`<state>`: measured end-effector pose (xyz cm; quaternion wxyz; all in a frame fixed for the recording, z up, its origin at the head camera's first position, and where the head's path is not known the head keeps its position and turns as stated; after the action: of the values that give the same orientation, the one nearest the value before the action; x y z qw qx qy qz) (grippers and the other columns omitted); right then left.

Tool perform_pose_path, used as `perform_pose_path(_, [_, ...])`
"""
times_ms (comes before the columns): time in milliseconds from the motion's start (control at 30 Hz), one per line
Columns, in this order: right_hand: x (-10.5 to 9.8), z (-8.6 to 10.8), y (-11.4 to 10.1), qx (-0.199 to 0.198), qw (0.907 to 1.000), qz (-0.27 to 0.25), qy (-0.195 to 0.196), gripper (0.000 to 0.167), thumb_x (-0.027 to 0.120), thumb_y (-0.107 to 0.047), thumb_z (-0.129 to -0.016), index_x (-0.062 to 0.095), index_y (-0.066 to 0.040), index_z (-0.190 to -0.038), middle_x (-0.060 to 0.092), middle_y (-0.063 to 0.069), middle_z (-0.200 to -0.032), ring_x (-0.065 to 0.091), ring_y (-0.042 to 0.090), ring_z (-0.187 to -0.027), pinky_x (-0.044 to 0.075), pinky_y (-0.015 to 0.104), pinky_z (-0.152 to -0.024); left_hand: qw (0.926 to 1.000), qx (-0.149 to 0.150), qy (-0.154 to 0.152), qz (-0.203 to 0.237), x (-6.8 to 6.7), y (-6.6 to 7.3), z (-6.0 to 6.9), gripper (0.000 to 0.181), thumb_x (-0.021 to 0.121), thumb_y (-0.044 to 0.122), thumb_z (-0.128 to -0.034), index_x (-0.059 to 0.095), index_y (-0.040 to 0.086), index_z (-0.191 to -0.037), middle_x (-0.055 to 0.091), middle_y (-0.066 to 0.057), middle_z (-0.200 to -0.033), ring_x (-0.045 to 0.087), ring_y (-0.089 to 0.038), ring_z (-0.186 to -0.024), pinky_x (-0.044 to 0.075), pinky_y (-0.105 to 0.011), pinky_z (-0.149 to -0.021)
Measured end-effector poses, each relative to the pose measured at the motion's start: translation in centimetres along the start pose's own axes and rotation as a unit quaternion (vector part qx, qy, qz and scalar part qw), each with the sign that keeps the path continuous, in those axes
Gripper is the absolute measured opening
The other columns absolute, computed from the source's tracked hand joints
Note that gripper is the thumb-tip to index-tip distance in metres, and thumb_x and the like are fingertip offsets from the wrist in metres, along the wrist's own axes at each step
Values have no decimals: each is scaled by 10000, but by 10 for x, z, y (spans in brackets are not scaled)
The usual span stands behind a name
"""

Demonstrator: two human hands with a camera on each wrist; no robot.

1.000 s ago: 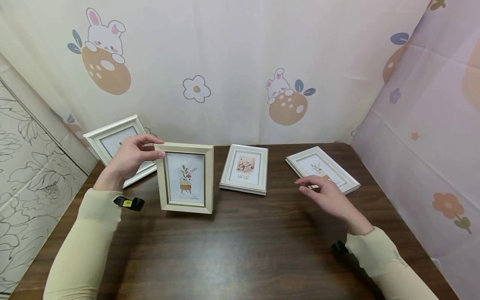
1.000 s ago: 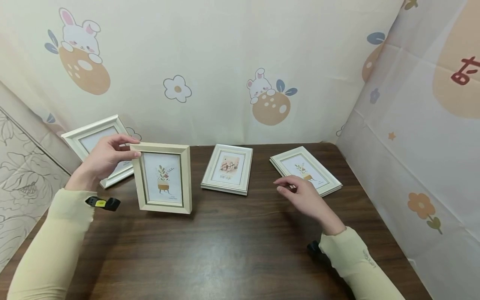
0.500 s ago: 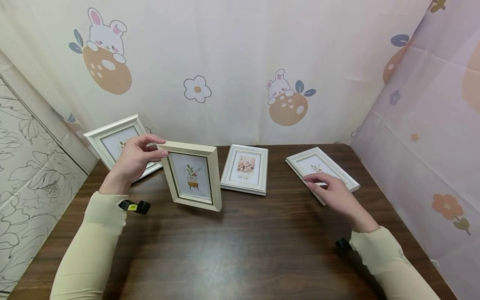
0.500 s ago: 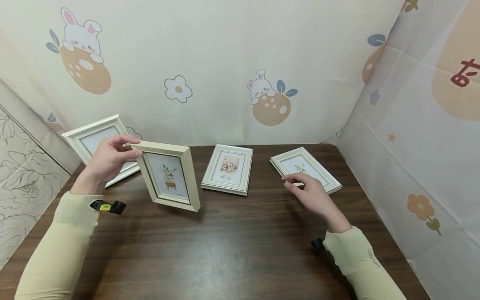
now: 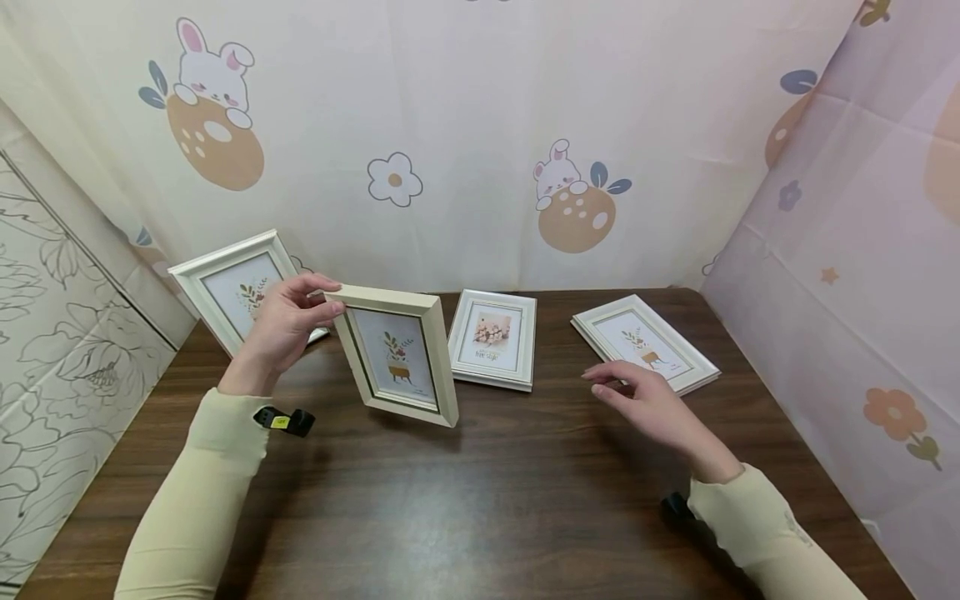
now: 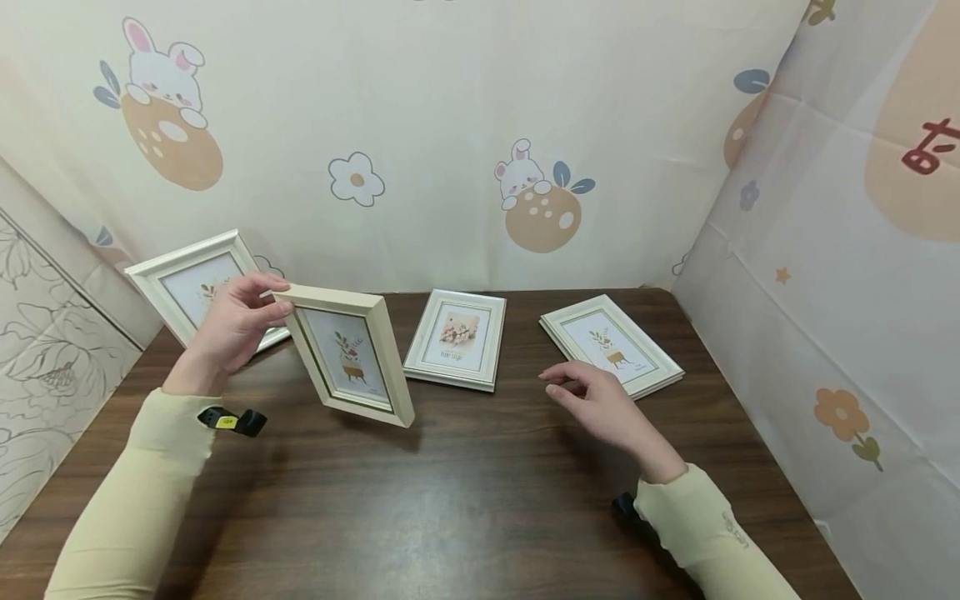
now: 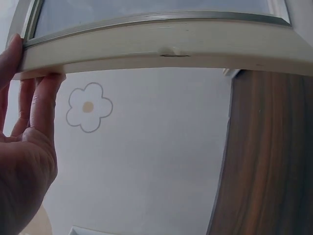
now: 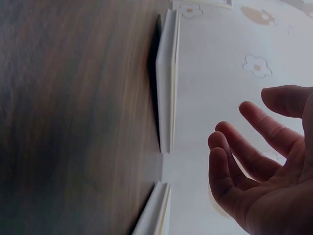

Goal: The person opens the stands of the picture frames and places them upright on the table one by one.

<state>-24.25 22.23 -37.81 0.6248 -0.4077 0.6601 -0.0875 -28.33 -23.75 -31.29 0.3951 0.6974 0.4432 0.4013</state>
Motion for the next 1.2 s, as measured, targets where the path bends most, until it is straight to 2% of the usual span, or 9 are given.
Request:
perform_pose_path(200, [12, 4, -8, -101, 9996, -52, -262, 169, 635, -177, -994, 702, -187, -1148, 680, -39, -1168, 624, 147, -1021, 529, 395, -840, 9996, 127, 117, 204, 6, -4, 1, 306, 661, -154, -871, 757, 118, -973, 638, -34, -975, 652, -103, -775, 553, -199, -640])
perform_pose_path(467, [29, 9, -18, -305, 9982, -176, -475, 190, 659, -180, -978, 698, -111, -1152, 669, -22, -1187, 631, 127, -1011, 538, 410, -838, 9984, 330, 136, 442, 14, -6, 2, 218, 687, -81, -887, 760, 101, -982, 652, -32, -971, 609, -106, -763, 504, -181, -597])
perform_pose_path(767, [45, 14, -31, -413, 9949, -409, -828, 193, 646, -225, -989, 692, -143, -1158, 670, -79, -1147, 632, 84, -978, 539, 387, -839, 9959, 471, 145, 759, 22, -8, 2, 140, 741, 31, -870, 756, 120, -978, 668, -31, -1048, 605, -125, -878, 543, -209, -715])
perform_pose_path(967, [54, 18, -40, -478, 9920, -564, -1021, 183, 659, -163, -977, 690, -149, -1157, 675, -61, -1135, 637, 78, -945, 537, 355, -789, 9925, 610, -59, 1060, 30, -11, 2, 152, 727, 18, -871, 750, 118, -984, 670, -30, -1074, 595, -132, -911, 531, -209, -723])
perform_pose_path(1200, [58, 20, -46, -541, 9900, -656, -1123, 191, 646, -230, -990, 691, -153, -1159, 676, -54, -1146, 638, 80, -956, 534, 324, -788, 9880, 737, -220, 1337, 40, -14, 3, 147, 727, 35, -868, 740, 110, -994, 671, -36, -1091, 614, -136, -948, 536, -217, -753])
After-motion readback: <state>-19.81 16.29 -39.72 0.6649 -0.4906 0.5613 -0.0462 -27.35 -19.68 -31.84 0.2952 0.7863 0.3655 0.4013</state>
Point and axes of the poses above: each hand's wrist, its own z-axis away from the middle knuckle, its own x-axis out of the palm, y = z × x, the point moved 7 cm from there along -z, towards the middle knuckle
